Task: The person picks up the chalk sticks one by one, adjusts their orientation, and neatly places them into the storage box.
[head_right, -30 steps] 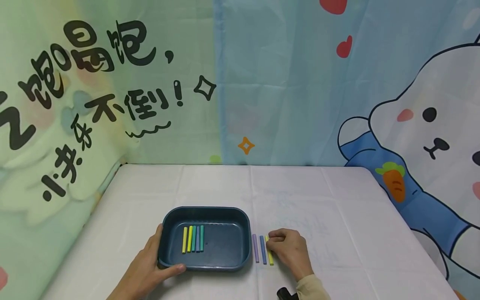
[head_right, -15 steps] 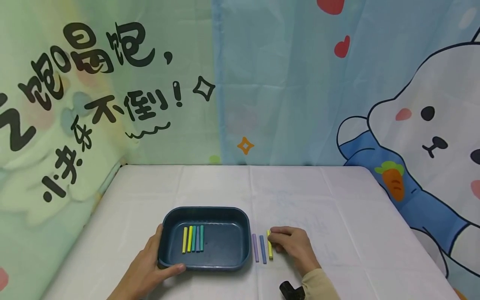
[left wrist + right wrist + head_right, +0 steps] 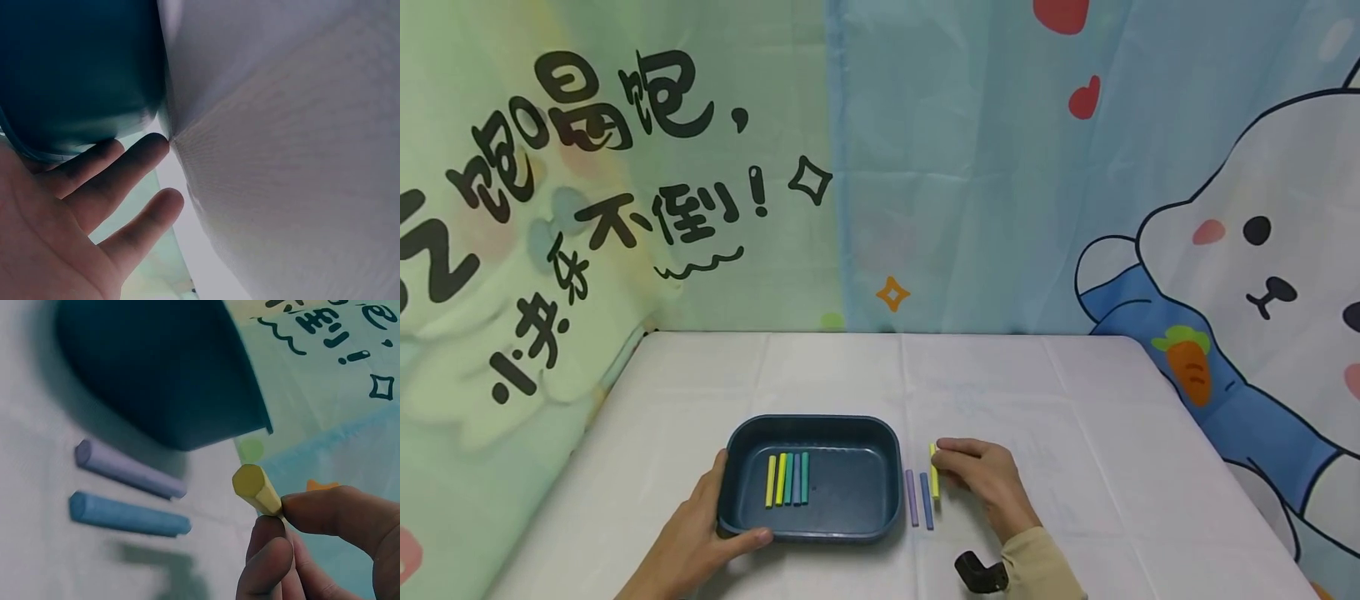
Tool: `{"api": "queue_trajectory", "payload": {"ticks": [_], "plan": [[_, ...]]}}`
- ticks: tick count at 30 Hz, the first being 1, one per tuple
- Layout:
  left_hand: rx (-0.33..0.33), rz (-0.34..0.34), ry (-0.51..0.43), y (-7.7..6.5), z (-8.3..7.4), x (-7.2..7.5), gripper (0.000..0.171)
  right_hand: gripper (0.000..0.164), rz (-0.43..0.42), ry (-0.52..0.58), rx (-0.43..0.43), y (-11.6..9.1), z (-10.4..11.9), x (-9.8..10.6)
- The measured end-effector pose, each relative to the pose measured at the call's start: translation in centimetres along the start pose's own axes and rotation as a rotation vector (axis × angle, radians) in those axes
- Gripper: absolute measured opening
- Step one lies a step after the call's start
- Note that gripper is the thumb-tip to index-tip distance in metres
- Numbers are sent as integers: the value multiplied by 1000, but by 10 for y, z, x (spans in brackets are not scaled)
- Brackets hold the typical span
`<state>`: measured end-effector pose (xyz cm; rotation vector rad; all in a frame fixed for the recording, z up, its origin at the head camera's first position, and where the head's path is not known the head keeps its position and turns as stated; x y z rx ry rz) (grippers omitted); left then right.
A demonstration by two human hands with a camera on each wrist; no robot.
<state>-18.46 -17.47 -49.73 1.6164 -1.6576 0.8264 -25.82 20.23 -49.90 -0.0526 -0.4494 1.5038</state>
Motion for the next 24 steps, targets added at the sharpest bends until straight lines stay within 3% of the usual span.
{"api": "queue_trajectory", "payload": {"ticks": [12,24], "plan": [[7,0,9,0,-1,0,133,53,18,104,26,1,20,-14],[17,3,0,0,0,0,134,50,97,213,78,-5,48,-44]]}}
Point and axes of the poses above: each hand's wrist, its own y-axis towards the middle knuckle, its own x-axis out of the back of the hand, z = x × y, the point moved 9 cm from there along y, towards the middle knuckle, and after that the axes turned 1 degree about y, right-handed, at the moved point
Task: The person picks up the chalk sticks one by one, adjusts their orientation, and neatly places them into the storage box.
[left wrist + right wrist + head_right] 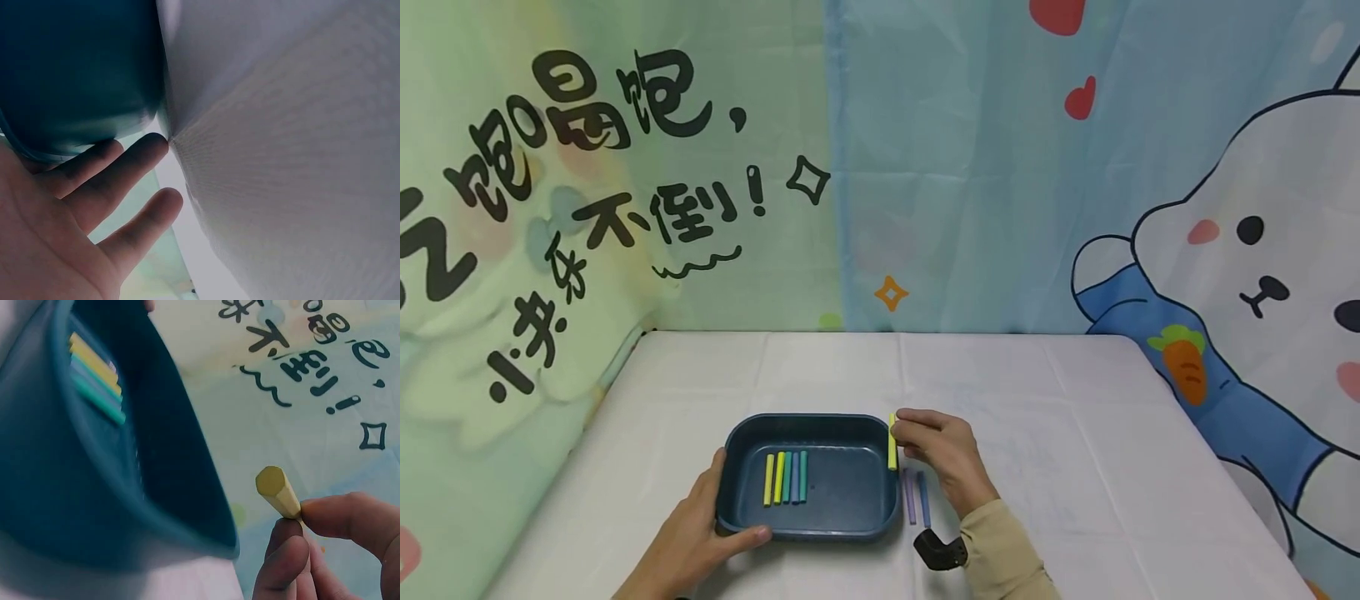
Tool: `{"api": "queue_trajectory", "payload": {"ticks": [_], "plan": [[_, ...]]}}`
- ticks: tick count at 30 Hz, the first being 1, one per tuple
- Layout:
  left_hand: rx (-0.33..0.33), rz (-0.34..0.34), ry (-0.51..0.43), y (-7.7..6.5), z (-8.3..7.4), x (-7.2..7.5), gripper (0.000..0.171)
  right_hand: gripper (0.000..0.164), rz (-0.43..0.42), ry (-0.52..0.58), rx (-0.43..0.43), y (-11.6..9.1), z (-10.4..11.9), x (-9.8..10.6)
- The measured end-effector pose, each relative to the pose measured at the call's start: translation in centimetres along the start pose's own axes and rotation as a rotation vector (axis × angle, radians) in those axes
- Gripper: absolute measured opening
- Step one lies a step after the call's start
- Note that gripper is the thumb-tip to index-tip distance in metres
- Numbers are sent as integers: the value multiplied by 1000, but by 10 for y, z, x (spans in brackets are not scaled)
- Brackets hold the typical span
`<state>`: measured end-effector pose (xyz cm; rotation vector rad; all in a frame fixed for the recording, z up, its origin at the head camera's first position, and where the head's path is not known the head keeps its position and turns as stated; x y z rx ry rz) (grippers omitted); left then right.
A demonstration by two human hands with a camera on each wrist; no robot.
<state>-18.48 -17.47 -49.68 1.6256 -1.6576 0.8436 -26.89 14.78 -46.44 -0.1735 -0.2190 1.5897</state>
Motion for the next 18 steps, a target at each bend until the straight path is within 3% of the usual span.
{"api": "queue_trajectory", "payload": {"ticks": [8,18], "plan": [[-17,-10,-1,-2,0,1,134,42,26,27,36,-3,9,-28],[10,13,21,-1,-3,-1,136,35,28,67,78,-5,8,-63]]}}
Point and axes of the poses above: each hand's wrist, its own y-axis towards the middle knuckle, its own x-axis out of the back of the hand, z = x × y, the point moved 9 cm from there along y, towards the middle knuckle, and after that the axes turned 1 degree about y, right-handed, at the moved point
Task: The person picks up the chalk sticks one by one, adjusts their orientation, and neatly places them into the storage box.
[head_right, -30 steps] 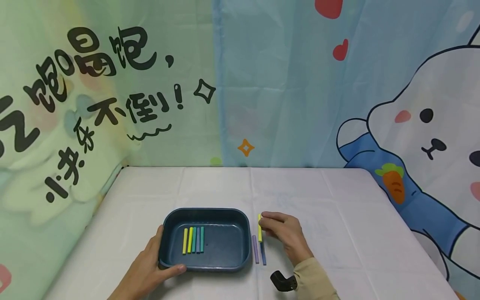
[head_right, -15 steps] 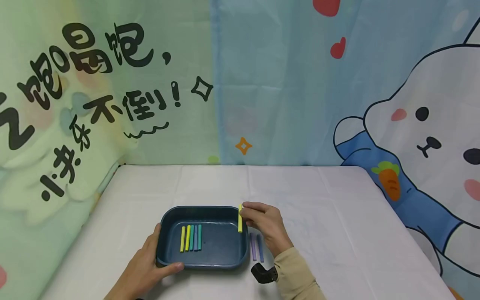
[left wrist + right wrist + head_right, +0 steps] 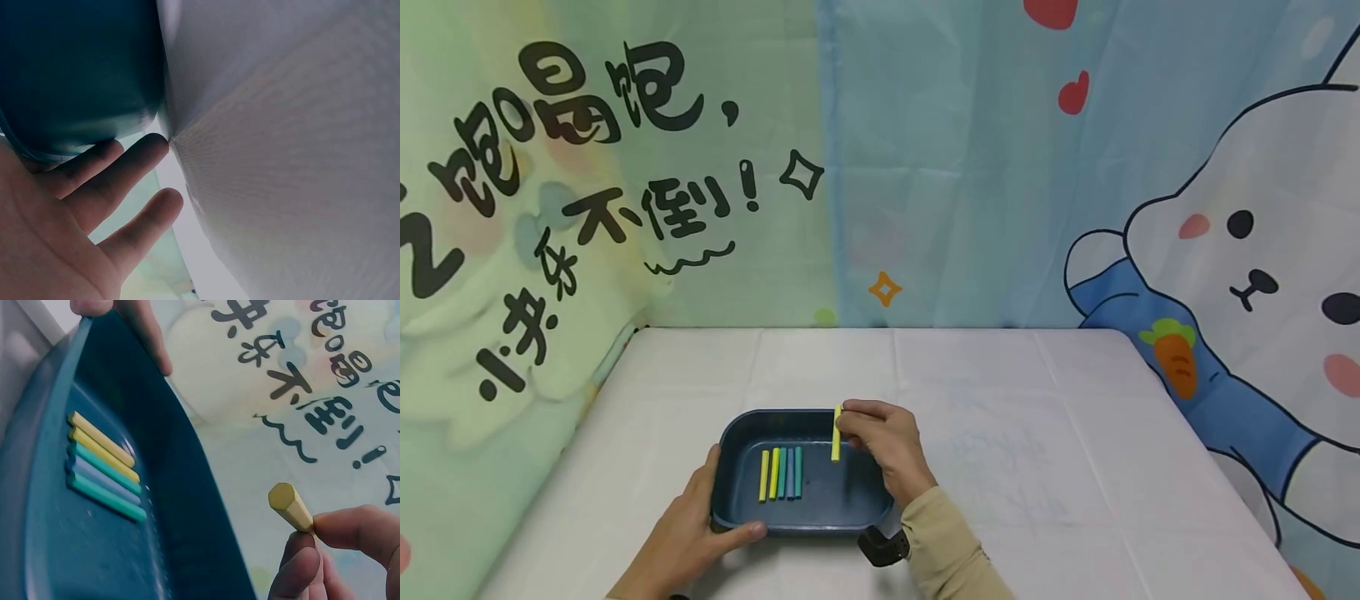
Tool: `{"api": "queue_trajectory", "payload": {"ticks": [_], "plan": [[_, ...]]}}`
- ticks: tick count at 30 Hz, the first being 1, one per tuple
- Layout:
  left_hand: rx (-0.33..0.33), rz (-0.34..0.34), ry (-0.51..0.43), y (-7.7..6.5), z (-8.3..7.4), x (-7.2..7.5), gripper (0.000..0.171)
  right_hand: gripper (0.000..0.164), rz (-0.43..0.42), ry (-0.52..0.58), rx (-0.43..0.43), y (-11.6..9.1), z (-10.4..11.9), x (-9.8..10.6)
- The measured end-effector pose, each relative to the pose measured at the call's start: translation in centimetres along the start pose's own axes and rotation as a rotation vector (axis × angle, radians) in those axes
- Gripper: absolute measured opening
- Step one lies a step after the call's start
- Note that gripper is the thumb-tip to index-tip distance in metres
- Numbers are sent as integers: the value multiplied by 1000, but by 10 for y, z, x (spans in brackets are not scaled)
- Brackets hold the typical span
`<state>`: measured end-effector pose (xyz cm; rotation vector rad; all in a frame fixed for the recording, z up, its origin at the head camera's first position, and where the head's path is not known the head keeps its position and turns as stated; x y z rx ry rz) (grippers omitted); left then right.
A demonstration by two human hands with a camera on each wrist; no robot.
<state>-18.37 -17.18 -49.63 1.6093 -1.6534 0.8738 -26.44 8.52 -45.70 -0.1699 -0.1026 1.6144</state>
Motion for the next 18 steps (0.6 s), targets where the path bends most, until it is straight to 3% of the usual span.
{"api": "queue_trajectory", "payload": {"ticks": [9,18], "plan": [[16,10,2,0,1,2,137,34,-13,-30,-15,4,-13,-23],[33,16,-5,1,3,-1,137,33,-33,-73,-46,12,-27,-31]]}}
Point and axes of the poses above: each hand's wrist, its own y-axis towards the middle knuckle, its own x-axis out of the back of the hand, z = x × y, the point moved 9 cm from there along y, towards the middle knuckle, and after that the axes turned 1 degree about y, right-handed, at the moved point
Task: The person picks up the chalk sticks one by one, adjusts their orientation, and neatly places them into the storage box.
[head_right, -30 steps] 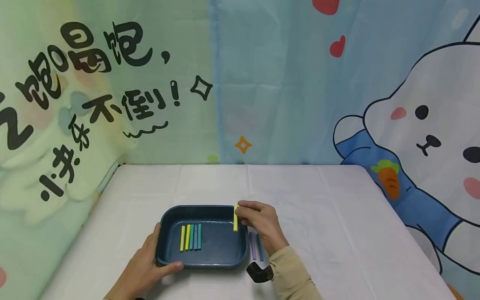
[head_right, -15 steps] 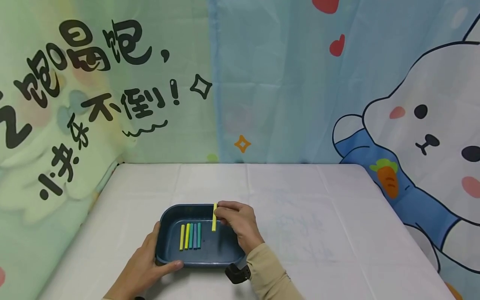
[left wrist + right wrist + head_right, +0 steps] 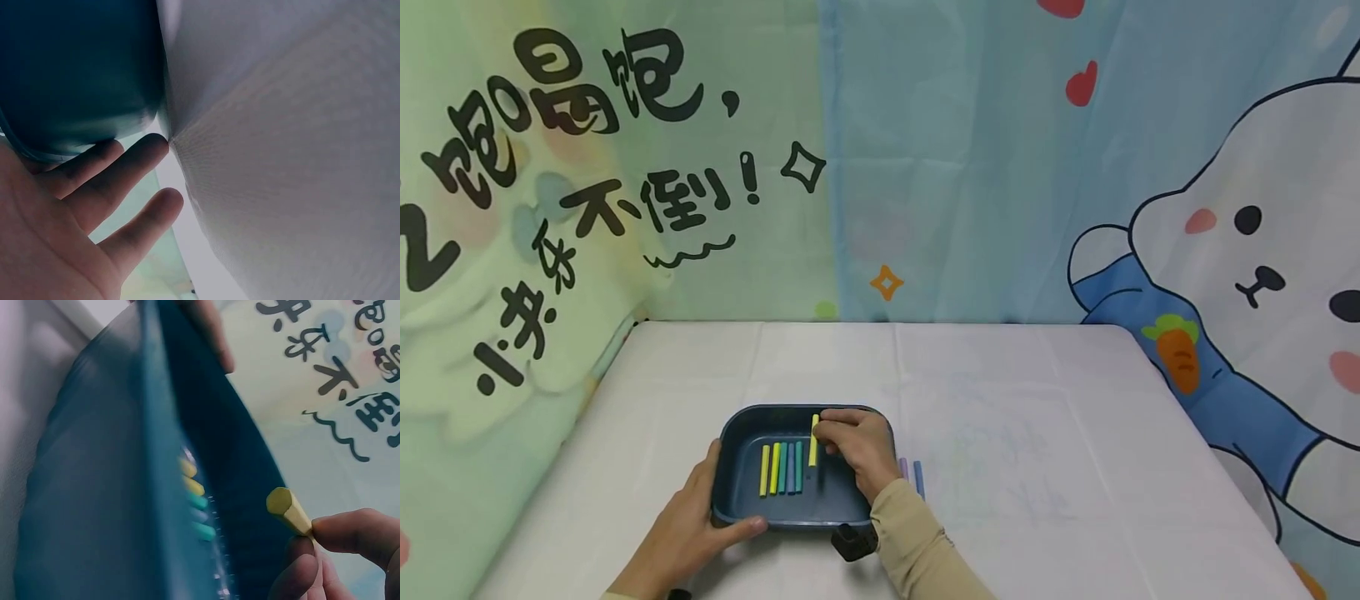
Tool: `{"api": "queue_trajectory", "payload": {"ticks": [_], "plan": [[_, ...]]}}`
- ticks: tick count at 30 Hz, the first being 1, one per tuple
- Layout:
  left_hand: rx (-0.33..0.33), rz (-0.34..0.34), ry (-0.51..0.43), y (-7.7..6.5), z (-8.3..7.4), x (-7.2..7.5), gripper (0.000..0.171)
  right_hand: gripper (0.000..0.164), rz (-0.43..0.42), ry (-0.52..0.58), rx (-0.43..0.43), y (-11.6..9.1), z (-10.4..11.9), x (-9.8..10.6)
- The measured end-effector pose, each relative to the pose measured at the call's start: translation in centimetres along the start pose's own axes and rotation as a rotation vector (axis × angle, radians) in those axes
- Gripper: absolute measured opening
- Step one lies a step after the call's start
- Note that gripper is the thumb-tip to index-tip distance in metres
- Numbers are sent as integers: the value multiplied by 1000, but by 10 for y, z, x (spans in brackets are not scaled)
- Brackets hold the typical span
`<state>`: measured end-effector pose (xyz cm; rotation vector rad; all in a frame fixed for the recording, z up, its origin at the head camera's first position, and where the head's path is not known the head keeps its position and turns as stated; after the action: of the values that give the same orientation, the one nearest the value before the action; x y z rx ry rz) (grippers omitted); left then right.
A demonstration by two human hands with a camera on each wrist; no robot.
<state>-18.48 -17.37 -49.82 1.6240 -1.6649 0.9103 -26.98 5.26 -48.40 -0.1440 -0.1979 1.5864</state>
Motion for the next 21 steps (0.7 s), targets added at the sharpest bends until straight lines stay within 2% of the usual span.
{"api": "queue_trajectory", "payload": {"ticks": [5,10,15,21], "plan": [[-18,-11,-17,0,4,0,135,33,3,-51,-18,3,-8,-8],[-56,-16,-41,0,2,3,133,32,-8,-105,-40,6,-13,-11],[-48,-1,-27,-2,2,2,133,31,-22,-174,-57,3,-20,-17],[-70,-14,-39,-3,1,3,131,28,-66,-223,-82,2,-21,-21]]}}
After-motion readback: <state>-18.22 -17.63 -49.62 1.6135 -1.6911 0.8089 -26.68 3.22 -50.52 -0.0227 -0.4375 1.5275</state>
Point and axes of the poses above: each hand's wrist, its own y-axis towards the middle knuckle, its own x-axis out of the back of the hand, z = x × y, the point moved 9 cm from there along y, towards the middle knuckle, and after that the axes turned 1 degree about y, right-handed, at the moved point
